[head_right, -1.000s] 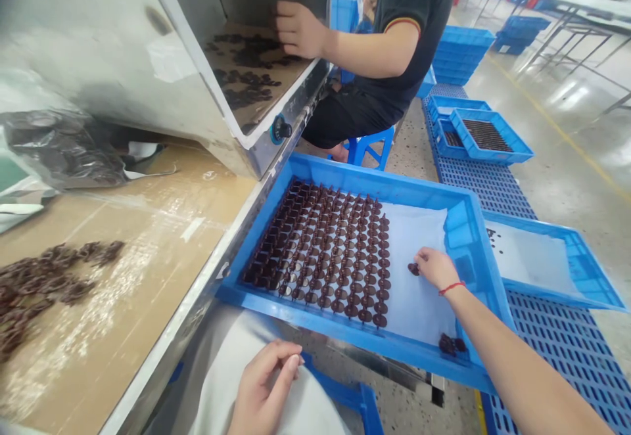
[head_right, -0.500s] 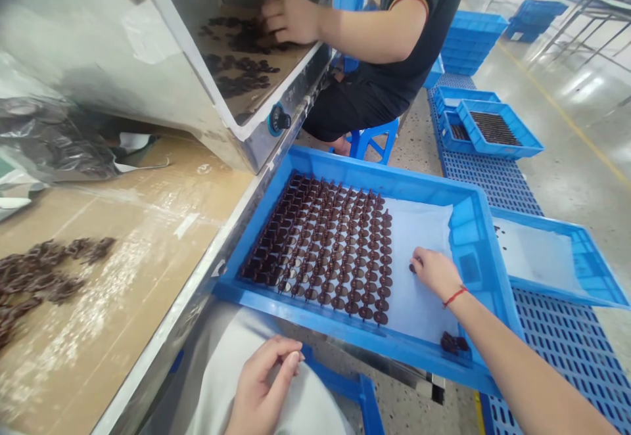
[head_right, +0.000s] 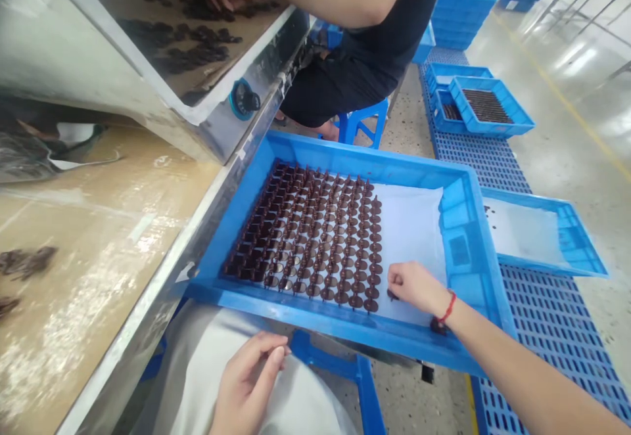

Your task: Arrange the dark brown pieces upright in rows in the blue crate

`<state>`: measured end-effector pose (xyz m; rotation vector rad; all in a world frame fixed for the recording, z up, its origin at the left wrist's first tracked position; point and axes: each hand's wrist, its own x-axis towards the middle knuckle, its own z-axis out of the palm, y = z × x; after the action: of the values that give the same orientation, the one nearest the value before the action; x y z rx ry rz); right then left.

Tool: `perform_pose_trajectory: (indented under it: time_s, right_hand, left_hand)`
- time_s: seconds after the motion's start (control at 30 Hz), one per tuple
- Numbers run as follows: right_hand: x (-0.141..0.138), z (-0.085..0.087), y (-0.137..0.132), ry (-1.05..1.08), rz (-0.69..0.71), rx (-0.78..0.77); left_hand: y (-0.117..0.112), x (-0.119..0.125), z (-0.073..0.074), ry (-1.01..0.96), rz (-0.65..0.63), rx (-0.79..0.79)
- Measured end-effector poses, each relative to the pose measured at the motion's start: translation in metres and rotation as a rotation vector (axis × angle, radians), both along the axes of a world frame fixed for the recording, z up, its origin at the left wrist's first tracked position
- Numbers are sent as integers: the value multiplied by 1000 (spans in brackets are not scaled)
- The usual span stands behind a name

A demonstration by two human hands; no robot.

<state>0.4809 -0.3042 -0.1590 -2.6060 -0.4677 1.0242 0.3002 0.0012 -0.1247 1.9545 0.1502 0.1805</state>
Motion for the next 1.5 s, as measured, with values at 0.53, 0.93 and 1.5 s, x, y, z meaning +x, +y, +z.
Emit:
perform_pose_trajectory:
  time_s: [0.53, 0.93, 1.5]
  right_hand:
    - [27, -10, 1, -149, -87, -7]
    - [49, -16, -4, -207, -122, -3]
    - [87, -30, -4, -291, -148, -48]
  left_hand:
    - [-1, -1, 4, 14, 3, -10]
    - [-1, -2, 4, 16, -7, -16]
    - [-2, -2, 4, -8, -8, -12]
